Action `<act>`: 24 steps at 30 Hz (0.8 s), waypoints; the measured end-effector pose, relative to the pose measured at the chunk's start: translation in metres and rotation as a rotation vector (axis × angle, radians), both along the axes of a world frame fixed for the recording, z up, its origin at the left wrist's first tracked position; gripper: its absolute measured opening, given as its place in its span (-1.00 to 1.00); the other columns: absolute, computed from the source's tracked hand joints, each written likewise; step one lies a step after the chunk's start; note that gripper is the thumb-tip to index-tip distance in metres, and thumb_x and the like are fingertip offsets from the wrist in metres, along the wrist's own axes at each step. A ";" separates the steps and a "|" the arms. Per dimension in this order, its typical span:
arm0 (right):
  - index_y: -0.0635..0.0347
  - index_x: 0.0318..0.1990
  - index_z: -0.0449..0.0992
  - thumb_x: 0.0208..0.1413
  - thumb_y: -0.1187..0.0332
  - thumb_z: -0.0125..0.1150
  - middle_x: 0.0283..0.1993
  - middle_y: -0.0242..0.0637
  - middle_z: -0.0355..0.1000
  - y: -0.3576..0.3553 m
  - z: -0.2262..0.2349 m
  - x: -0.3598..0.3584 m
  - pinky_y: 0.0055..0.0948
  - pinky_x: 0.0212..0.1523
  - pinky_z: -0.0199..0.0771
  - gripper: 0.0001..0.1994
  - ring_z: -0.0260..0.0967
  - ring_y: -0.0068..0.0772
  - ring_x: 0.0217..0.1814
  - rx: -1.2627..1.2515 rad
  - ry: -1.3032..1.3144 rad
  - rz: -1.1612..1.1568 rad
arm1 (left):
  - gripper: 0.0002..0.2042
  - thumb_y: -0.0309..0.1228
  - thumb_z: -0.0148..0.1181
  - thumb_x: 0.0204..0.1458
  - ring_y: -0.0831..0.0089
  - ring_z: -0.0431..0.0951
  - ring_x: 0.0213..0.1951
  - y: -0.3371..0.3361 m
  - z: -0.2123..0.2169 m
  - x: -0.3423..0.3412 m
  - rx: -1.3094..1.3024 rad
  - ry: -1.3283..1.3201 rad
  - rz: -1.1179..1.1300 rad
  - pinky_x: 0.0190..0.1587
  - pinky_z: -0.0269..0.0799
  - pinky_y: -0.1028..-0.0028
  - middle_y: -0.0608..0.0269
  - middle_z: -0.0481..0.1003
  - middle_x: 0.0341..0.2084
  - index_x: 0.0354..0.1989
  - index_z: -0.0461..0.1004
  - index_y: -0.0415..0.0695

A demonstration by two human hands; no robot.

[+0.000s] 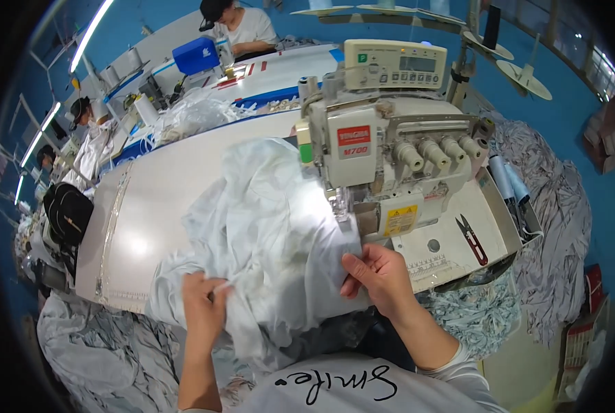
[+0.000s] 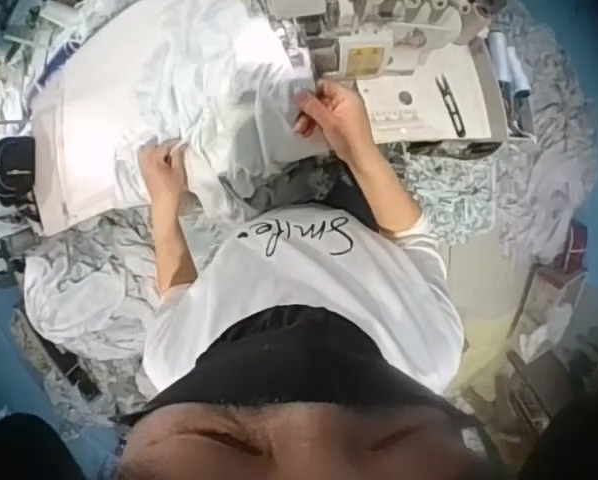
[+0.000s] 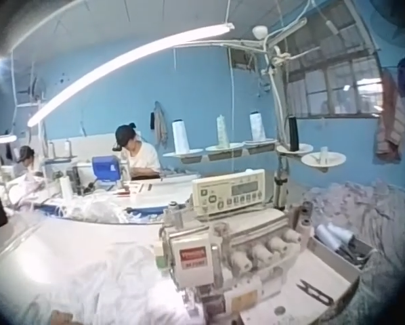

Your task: Sewing fabric pieces together using an industrial overlock sewing machine in a pillow factory environment.

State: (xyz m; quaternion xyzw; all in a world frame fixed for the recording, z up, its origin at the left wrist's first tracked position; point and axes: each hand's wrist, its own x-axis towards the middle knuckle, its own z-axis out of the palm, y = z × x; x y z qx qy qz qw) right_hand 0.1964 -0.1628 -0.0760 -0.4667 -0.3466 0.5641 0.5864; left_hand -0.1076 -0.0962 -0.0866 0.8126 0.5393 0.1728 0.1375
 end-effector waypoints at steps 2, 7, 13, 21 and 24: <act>0.31 -0.35 0.43 0.14 0.25 0.19 -0.58 -0.32 0.43 -0.005 0.002 0.002 -0.60 -0.58 0.39 -0.75 0.43 -0.53 -0.60 0.008 -0.015 0.001 | -0.72 -0.55 0.27 -0.21 0.04 0.28 -0.18 0.009 -0.011 -0.014 0.325 -0.080 0.111 -0.09 0.25 0.25 0.00 0.29 -0.36 -0.24 0.48 -0.23; 0.30 -0.32 0.45 0.13 0.24 0.20 -0.58 -0.33 0.44 0.001 -0.007 0.003 -0.61 -0.61 0.38 -0.74 0.43 -0.54 -0.61 0.034 0.018 -0.060 | -0.81 -0.63 0.15 -0.14 0.06 0.34 -0.22 0.083 0.056 0.013 0.939 -0.286 0.150 -0.10 0.27 0.29 0.00 0.34 -0.38 -0.30 0.49 -0.19; 0.30 -0.31 0.45 0.13 0.23 0.20 -0.57 -0.32 0.44 -0.002 -0.003 0.003 -0.62 -0.61 0.38 -0.74 0.42 -0.55 -0.61 0.001 0.028 -0.052 | -0.87 -0.53 0.19 -0.06 0.10 0.38 -0.17 0.153 0.164 0.054 1.208 -0.271 -0.006 -0.07 0.29 0.30 0.09 0.41 -0.33 -0.30 0.50 -0.17; 0.31 -0.28 0.45 0.13 0.23 0.21 -0.55 -0.31 0.44 0.001 -0.003 0.002 -0.61 -0.60 0.39 -0.74 0.42 -0.53 -0.61 0.011 0.035 -0.041 | -0.27 -0.08 0.45 -0.34 -0.07 0.15 0.20 0.181 0.081 -0.006 0.600 -0.026 -0.237 0.21 0.04 0.04 -0.15 0.21 0.15 0.06 0.37 -0.16; 0.32 -0.28 0.45 0.13 0.23 0.20 -0.55 -0.32 0.44 0.000 -0.007 0.006 -0.60 -0.59 0.40 -0.73 0.42 -0.53 -0.60 -0.014 0.008 -0.059 | -0.30 -0.20 0.48 -0.40 0.02 0.29 0.12 0.041 0.019 -0.002 0.069 0.394 -0.305 0.14 0.19 0.09 0.00 0.28 0.09 0.02 0.39 -0.18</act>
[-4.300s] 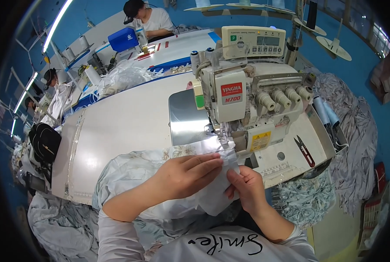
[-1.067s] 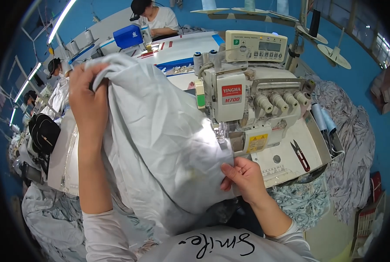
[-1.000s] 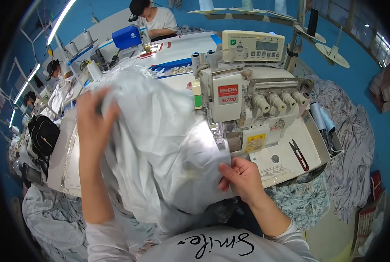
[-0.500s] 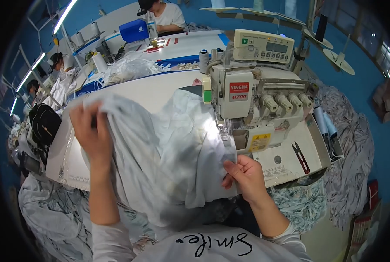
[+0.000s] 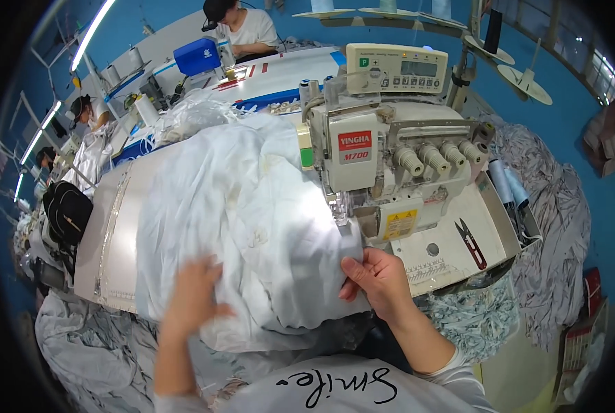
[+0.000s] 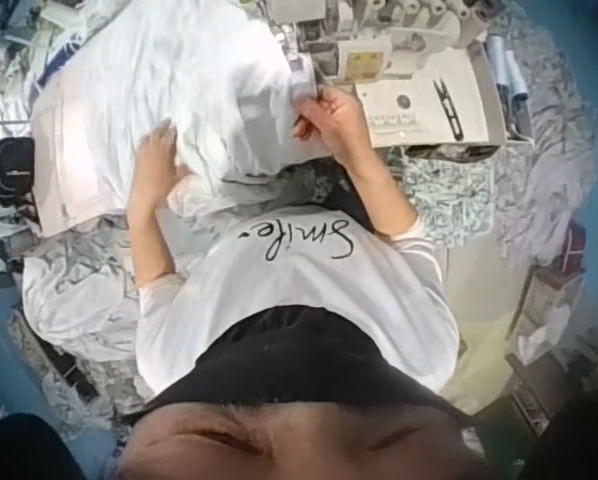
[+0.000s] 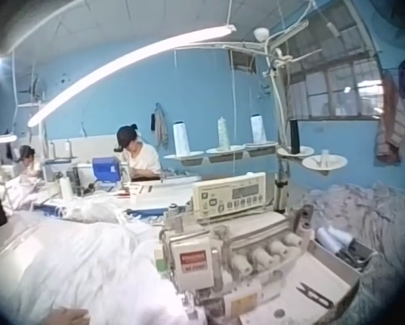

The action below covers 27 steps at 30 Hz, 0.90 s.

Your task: Sewing fabric pieces together using an industrial overlock sewing machine in a pillow factory environment.

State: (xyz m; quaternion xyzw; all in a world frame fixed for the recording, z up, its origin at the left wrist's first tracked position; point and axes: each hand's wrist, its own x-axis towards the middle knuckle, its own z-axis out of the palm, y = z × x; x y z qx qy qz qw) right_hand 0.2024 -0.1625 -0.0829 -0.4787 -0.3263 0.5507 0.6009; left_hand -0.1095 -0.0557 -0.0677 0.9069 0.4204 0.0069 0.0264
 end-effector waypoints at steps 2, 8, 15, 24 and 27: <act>0.32 -0.28 0.45 0.13 0.23 0.20 -0.55 -0.32 0.44 -0.003 0.003 -0.004 -0.59 -0.59 0.40 -0.73 0.43 -0.53 -0.60 0.001 0.010 0.040 | -0.58 -0.41 0.35 -0.24 0.13 0.50 -0.15 -0.047 -0.002 -0.007 -0.319 -0.450 0.354 -0.13 0.40 0.24 -0.01 0.43 -0.10 -0.13 0.46 -0.23; 0.32 -0.29 0.45 0.13 0.20 0.20 -0.55 -0.31 0.44 -0.002 0.002 -0.008 -0.59 -0.59 0.40 -0.71 0.43 -0.53 -0.59 0.042 -0.002 0.019 | -0.84 -0.53 -0.05 0.09 0.54 0.35 -0.70 -0.019 0.012 -0.019 0.210 -0.982 0.622 -0.58 0.25 0.52 0.30 0.35 -0.74 -0.25 0.47 -0.25; 0.30 -0.30 0.45 0.12 0.21 0.21 -0.56 -0.31 0.44 -0.002 0.001 -0.003 -0.61 -0.59 0.38 -0.72 0.43 -0.54 -0.60 0.046 -0.004 0.004 | -0.88 -0.44 0.00 0.19 0.72 0.32 -0.56 0.093 0.112 0.017 0.242 -1.580 0.163 -0.50 0.19 0.72 0.42 0.36 -0.60 -0.20 0.40 -0.21; 0.30 -0.31 0.44 0.12 0.23 0.22 -0.56 -0.32 0.43 0.000 -0.002 -0.001 -0.61 -0.63 0.38 -0.73 0.43 -0.52 -0.60 0.049 0.025 -0.020 | -0.80 -0.33 0.03 0.16 0.65 0.39 -0.44 0.099 0.087 -0.004 0.276 -0.995 0.380 -0.34 0.29 0.64 0.43 0.42 -0.48 -0.20 0.45 -0.21; 0.31 -0.30 0.44 0.12 0.22 0.22 -0.56 -0.31 0.44 0.000 0.001 -0.002 -0.61 -0.63 0.39 -0.72 0.43 -0.52 -0.61 0.034 0.017 -0.016 | -0.59 -0.44 0.37 -0.27 0.32 0.39 -0.09 0.003 0.008 -0.006 0.053 -0.597 -0.024 -0.19 0.31 0.47 0.26 0.46 -0.28 -0.15 0.50 -0.18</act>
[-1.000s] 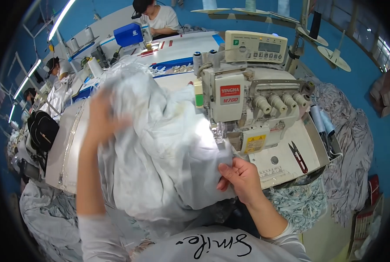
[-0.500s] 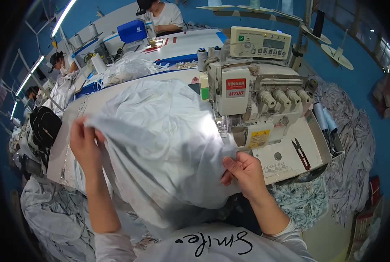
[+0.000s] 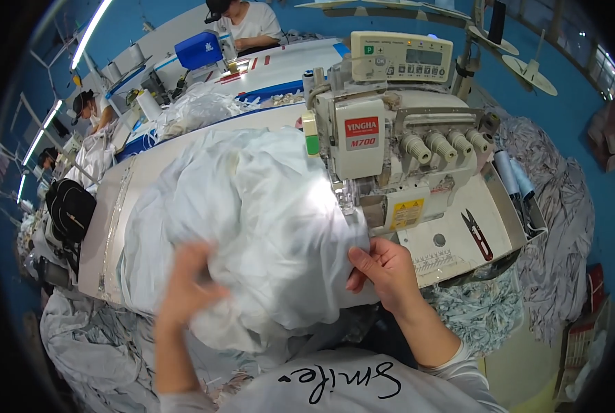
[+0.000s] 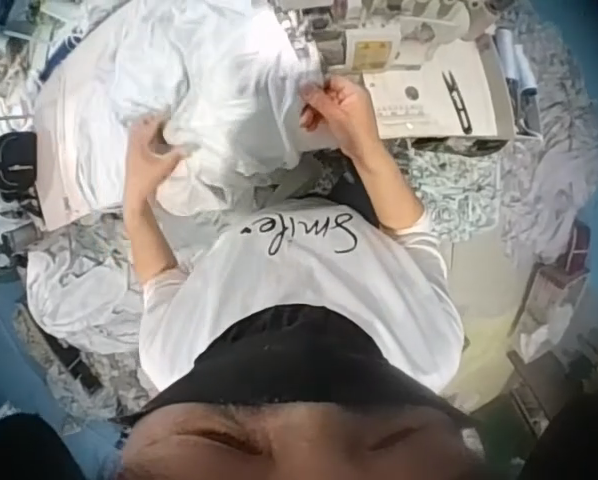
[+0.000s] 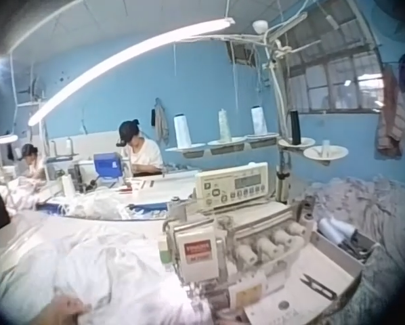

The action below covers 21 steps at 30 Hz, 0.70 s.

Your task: Sewing fabric pieces together using an industrial overlock sewing machine in a pillow factory environment.

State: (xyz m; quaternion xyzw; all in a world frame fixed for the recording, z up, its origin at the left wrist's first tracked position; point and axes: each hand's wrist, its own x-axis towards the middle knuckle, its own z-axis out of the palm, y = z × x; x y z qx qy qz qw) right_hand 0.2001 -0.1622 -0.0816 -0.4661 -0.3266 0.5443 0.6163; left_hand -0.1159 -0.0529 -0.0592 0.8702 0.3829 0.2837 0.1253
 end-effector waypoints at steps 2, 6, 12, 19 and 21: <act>0.32 -0.30 0.44 0.12 0.22 0.21 -0.56 -0.31 0.44 -0.001 0.002 -0.003 -0.61 -0.62 0.39 -0.72 0.43 -0.52 -0.61 -0.004 -0.008 0.034 | -0.80 -0.54 0.27 -0.19 0.21 0.42 -0.19 -0.044 -0.035 0.007 -0.120 -0.024 0.236 -0.15 0.32 0.39 0.12 0.42 -0.33 -0.32 0.49 -0.23; 0.32 -0.29 0.44 0.12 0.20 0.21 -0.55 -0.30 0.44 -0.002 0.002 -0.005 -0.61 -0.61 0.40 -0.70 0.43 -0.52 -0.61 0.013 -0.006 0.051 | -0.87 -0.72 0.10 -0.15 0.23 0.42 -0.34 -0.019 -0.038 0.007 0.273 -0.209 0.401 -0.23 0.32 0.46 0.12 0.40 -0.41 -0.40 0.45 -0.28; 0.31 -0.31 0.43 0.11 0.20 0.22 -0.56 -0.30 0.44 -0.002 0.001 -0.002 -0.59 -0.60 0.40 -0.71 0.43 -0.52 -0.61 -0.004 0.003 0.012 | -0.83 -0.71 0.03 -0.08 0.41 0.43 -0.30 0.047 0.019 0.032 0.430 -0.460 0.416 -0.26 0.31 0.57 0.20 0.43 -0.37 -0.34 0.48 -0.25; 0.30 -0.34 0.43 0.11 0.22 0.22 -0.53 -0.32 0.43 -0.001 0.002 -0.002 -0.59 -0.60 0.40 -0.73 0.42 -0.53 -0.61 -0.001 -0.008 0.020 | -0.87 -0.65 0.11 -0.03 0.47 0.43 -0.35 0.090 0.064 0.035 0.639 -0.406 0.346 -0.32 0.32 0.58 0.23 0.45 -0.36 -0.33 0.51 -0.20; 0.30 -0.34 0.43 0.11 0.23 0.23 -0.53 -0.32 0.43 -0.001 0.002 -0.001 -0.59 -0.61 0.40 -0.73 0.42 -0.53 -0.61 -0.008 0.000 0.021 | -0.91 -0.61 0.13 -0.01 0.49 0.44 -0.34 0.105 0.073 0.034 0.681 -0.386 0.319 -0.30 0.34 0.57 0.25 0.46 -0.37 -0.32 0.51 -0.21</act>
